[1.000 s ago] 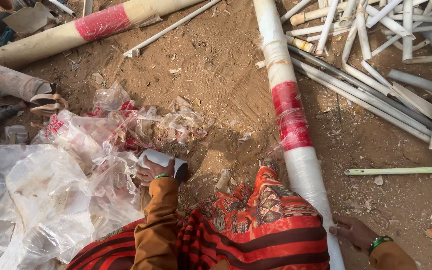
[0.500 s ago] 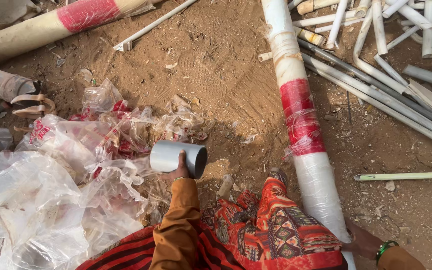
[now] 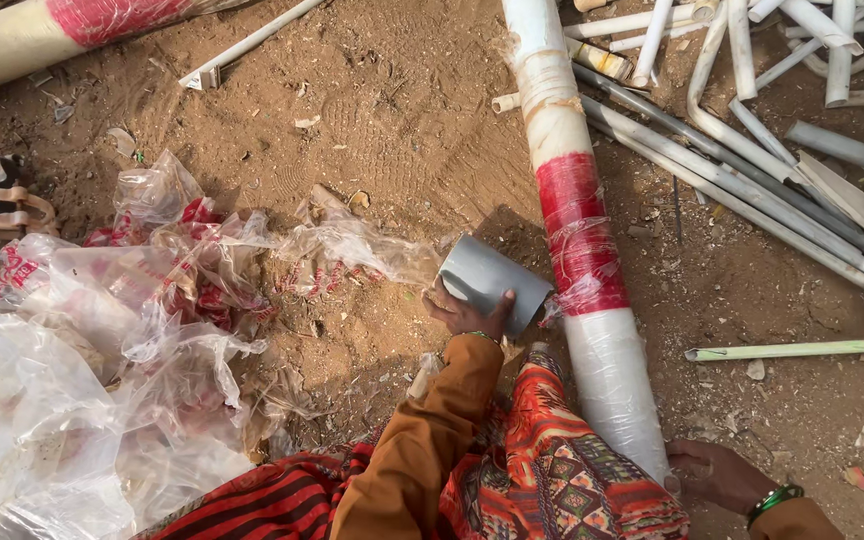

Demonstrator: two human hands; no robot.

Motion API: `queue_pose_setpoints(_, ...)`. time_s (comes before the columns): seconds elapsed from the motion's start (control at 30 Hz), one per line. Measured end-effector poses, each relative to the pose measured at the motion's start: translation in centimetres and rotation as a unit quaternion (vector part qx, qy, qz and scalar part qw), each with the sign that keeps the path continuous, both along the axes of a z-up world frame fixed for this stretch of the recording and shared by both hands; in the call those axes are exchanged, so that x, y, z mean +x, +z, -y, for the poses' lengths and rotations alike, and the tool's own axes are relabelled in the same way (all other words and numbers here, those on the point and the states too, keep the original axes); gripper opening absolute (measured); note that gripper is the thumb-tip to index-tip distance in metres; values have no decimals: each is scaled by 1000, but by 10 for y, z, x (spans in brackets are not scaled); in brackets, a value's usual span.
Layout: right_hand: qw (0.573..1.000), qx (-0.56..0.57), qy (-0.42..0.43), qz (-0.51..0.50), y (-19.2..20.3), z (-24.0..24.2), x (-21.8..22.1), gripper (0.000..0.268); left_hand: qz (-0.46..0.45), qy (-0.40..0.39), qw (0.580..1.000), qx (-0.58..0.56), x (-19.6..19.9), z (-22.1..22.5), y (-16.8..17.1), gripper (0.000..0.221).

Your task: The person sits on the ground and uses a knife to cut plastic wrapping from a white pipe, then uses a small metal tool to scrape the surface of the pipe before fitting it into a grey coupling.

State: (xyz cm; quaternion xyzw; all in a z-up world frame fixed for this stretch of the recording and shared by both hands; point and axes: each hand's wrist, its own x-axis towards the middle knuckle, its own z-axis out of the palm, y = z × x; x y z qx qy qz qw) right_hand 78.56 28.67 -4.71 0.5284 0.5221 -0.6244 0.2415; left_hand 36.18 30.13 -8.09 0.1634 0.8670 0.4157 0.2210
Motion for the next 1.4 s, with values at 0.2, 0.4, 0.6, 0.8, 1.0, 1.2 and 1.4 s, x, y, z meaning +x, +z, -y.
queue_pose_setpoints(0.2,977,206,-1,59,10,-110,-56,112,0,-203,977,-70,-71,0,47,115)
queue_pose_setpoints(0.4,957,161,-106,-216,-77,-162,-136,114,166,74,982,45,-41,25,28,76)
queue_pose_setpoints(0.6,980,74,-112,-144,-94,-161,-121,94,22,3,1000,-22,-2,37,-12,107)
queue_pose_setpoints(0.8,973,102,-72,-194,-110,-165,-117,105,41,-87,995,-14,-85,-8,-7,98)
queue_pose_setpoints(1.0,951,20,-74,-299,-135,-171,-96,101,-241,-230,942,-41,-71,-60,17,83)
queue_pose_setpoints(1.2,945,5,-131,-301,-134,-167,-107,81,-23,-373,923,92,44,-94,7,75)
queue_pose_setpoints(1.4,949,103,-142,-262,-101,-150,-119,72,-105,-358,926,-60,78,-121,25,126)
